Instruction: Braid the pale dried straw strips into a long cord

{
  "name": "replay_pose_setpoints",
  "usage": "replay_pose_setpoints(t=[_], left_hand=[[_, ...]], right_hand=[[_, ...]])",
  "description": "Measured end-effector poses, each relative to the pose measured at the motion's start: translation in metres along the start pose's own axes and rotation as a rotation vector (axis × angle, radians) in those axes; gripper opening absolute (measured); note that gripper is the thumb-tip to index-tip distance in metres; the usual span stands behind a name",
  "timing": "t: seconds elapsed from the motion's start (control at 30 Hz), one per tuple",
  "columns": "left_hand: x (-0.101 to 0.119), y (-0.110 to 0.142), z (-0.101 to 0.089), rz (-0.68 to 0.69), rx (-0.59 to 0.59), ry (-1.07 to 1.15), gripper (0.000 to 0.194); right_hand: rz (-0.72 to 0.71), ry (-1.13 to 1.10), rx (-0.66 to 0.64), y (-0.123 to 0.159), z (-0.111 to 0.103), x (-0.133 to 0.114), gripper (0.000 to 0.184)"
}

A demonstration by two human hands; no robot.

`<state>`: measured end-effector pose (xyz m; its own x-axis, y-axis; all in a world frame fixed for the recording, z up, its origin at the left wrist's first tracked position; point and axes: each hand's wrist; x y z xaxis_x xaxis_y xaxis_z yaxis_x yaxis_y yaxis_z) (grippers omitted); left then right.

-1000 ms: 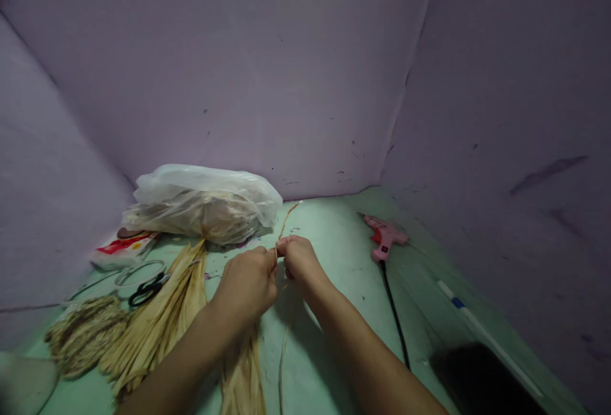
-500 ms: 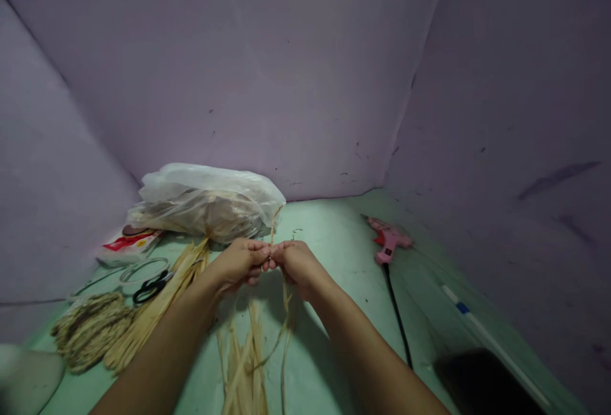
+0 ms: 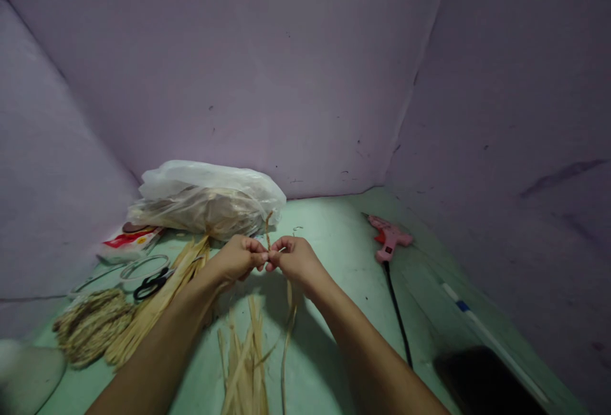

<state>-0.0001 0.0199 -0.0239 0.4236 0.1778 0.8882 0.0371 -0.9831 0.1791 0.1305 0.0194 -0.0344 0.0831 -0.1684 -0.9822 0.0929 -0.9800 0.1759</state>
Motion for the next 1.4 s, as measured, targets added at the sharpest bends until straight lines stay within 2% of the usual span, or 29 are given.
replay_pose_setpoints(t=[0.1, 0.27, 0.53, 0.7, 0.87, 1.0, 1.13, 1.27, 1.33, 1.4], left_hand=[[0.0, -0.002, 0.001, 0.001, 0.015, 0.01, 0.01], [-0.001, -0.003, 0.003, 0.001, 0.06, 0.036, 0.009], [-0.001, -0.002, 0.0, 0.025, 0.02, 0.089, 0.005], [-0.002, -0.003, 0.002, 0.015, 0.039, 0.12, 0.004], [-0.003, -0.005, 0.009, 0.011, 0.192, 0.172, 0.009], [0.0, -0.003, 0.015, -0.034, 0.336, 0.155, 0.007], [0.002, -0.001, 0.018, -0.118, 0.417, 0.302, 0.006], [0.002, -0.001, 0.016, -0.163, 0.35, 0.432, 0.009], [0.003, -0.001, 0.014, -0.165, 0.323, 0.434, 0.01], [0.004, 0.001, 0.013, -0.181, 0.266, 0.426, 0.009]], right_hand=[[-0.066, 0.014, 0.024, -0.004, -0.001, 0.006, 0.005], [-0.17, 0.109, 0.137, -0.008, -0.002, 0.012, 0.009], [-0.143, 0.071, 0.105, -0.007, -0.004, 0.007, 0.008], [-0.172, 0.112, 0.127, -0.006, -0.003, 0.007, 0.01], [-0.19, 0.393, 0.22, -0.005, -0.008, 0.002, 0.022], [-0.252, 0.524, 0.269, 0.007, -0.007, -0.01, 0.021], [-0.45, 0.773, 0.213, 0.025, 0.01, -0.013, 0.021], [-0.628, 0.99, 0.12, 0.037, 0.024, -0.01, 0.021], [-0.622, 1.004, 0.031, 0.036, 0.02, -0.011, 0.019], [-0.509, 0.945, -0.104, 0.029, 0.008, -0.014, 0.014]])
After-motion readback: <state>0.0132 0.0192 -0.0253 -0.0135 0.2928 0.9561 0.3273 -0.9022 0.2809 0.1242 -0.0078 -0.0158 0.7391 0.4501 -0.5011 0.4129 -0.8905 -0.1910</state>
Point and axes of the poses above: each hand's wrist, its own y-axis away from the middle knuckle, its own z-axis out of the palm, x = y × z, and after that the axes turned 10 degrees about x, right-handed
